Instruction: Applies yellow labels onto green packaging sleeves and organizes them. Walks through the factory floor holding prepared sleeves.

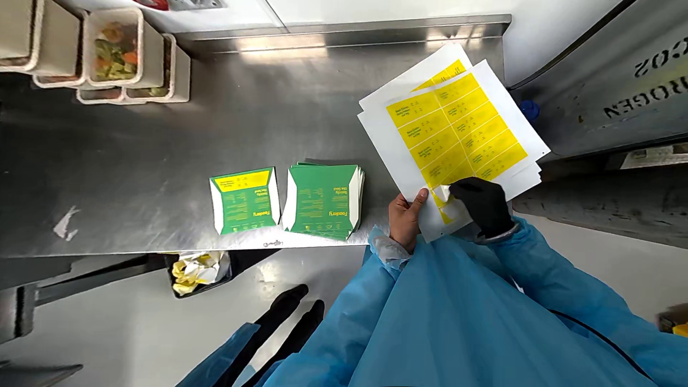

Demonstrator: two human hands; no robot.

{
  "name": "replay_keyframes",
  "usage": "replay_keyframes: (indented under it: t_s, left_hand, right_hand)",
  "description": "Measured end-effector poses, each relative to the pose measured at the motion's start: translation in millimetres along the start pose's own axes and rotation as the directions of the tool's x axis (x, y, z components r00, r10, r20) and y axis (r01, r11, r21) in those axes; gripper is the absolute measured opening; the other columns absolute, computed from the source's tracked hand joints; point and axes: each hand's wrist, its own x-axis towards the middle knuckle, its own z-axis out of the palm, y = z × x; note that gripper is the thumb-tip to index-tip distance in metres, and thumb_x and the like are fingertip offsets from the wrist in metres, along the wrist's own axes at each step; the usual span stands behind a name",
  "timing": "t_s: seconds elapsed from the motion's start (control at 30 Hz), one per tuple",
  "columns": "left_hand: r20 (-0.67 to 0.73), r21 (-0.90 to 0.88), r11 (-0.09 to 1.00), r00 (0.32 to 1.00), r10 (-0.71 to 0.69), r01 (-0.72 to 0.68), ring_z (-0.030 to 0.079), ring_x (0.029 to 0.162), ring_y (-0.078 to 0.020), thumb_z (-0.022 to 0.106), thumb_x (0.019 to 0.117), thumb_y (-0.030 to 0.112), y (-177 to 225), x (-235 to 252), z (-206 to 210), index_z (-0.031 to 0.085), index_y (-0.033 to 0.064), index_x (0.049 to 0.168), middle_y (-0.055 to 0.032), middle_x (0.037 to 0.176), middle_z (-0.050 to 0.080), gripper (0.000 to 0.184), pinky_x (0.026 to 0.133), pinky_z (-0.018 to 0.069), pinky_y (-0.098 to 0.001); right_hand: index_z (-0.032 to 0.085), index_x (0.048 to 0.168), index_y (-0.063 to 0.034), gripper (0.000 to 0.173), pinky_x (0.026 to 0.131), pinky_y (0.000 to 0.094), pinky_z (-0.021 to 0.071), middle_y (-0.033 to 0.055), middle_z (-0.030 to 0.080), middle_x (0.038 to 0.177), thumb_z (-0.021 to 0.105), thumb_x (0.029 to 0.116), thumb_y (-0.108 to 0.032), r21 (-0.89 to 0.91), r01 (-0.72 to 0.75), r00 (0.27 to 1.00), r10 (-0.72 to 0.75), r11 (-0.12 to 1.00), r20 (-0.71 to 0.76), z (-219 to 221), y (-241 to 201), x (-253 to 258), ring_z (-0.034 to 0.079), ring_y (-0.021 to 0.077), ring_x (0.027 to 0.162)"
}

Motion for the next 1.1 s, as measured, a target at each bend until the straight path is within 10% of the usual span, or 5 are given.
replay_keyframes:
  t_s: [0.17, 0.33, 0.5, 0.67, 1.1]
  left_hand:
    - [-0.187, 0.554, 0.832, 0.977, 0.099, 0.022, 0.073, 0.075, -0.0244, 0.071, 0.0957, 0.047, -7.1, 21.4, -18.3, 0.072, 0.0078, 0.105, -0.0110, 0.086, 0.074, 0.040, 0.070, 0.0602, -0.0501]
    - [-0.072, 0.955, 0.280, 0.990, -0.121, 0.103, 0.068, 0.088, -0.0457, 0.057, 0.1006, 0.055, 42.8, 21.4, -28.1, 0.070, 0.0002, 0.087, -0.0251, 0.086, 0.068, 0.058, 0.075, 0.0534, -0.0678]
    - [0.334, 0.845, 0.253, 0.835, 0.438, -0.471, 0.071, 0.082, -0.0245, 0.062, 0.1016, 0.031, 44.9, 9.4, -14.4, 0.071, 0.0057, 0.092, -0.0083, 0.085, 0.070, 0.028, 0.072, 0.0607, -0.0448]
    - [0.543, 0.837, 0.049, 0.838, 0.060, -0.545, 0.025, 0.149, -0.0509, 0.082, 0.0864, 0.035, 1.2, 44.0, 14.5, 0.057, 0.0204, 0.146, -0.0205, 0.162, 0.034, 0.067, 0.111, 0.0301, -0.0738]
    - [0.656, 0.740, 0.022, 0.728, 0.200, -0.673, 0.030, 0.151, -0.0405, 0.057, 0.1030, 0.030, 1.4, 60.0, -2.8, 0.057, 0.0302, 0.147, -0.0129, 0.161, 0.040, 0.044, 0.117, 0.0309, -0.0670]
  right_hand:
    - [0.072, 0.113, -0.0010, 0.032, 0.078, 0.0481, 0.0579, 0.0148, 0.074, 0.099, 0.061, 0.1018, -0.029, -0.020, -0.296, 0.947, 0.291, 0.955, -0.135, -96.7, 20.2, 48.5, 0.070, 0.0242, 0.083]
    - [0.072, 0.106, -0.0020, 0.028, 0.072, 0.0456, 0.0557, 0.0121, 0.071, 0.090, 0.066, 0.0985, -0.028, -0.159, -0.245, 0.934, 0.189, 0.956, -0.302, -146.3, -20.0, 43.1, 0.065, 0.0186, 0.074]
    - [0.072, 0.101, -0.0038, 0.019, 0.070, 0.0384, 0.0587, 0.0063, 0.072, 0.087, 0.067, 0.0966, -0.021, -0.089, -0.137, 0.970, 0.116, 0.987, -0.213, -88.1, -45.4, 31.9, 0.067, 0.0140, 0.073]
    - [0.072, 0.104, -0.0017, 0.024, 0.076, 0.0486, 0.0567, 0.0135, 0.072, 0.092, 0.064, 0.0995, -0.024, -0.141, -0.282, 0.948, 0.253, 0.949, -0.194, -71.3, -42.0, 40.2, 0.068, 0.0236, 0.080]
    - [0.073, 0.099, -0.0049, 0.015, 0.071, 0.0352, 0.0587, 0.0044, 0.071, 0.086, 0.067, 0.0949, -0.018, -0.018, -0.086, 0.927, 0.074, 0.996, -0.369, -31.1, -81.8, 5.0, 0.068, 0.0135, 0.075]
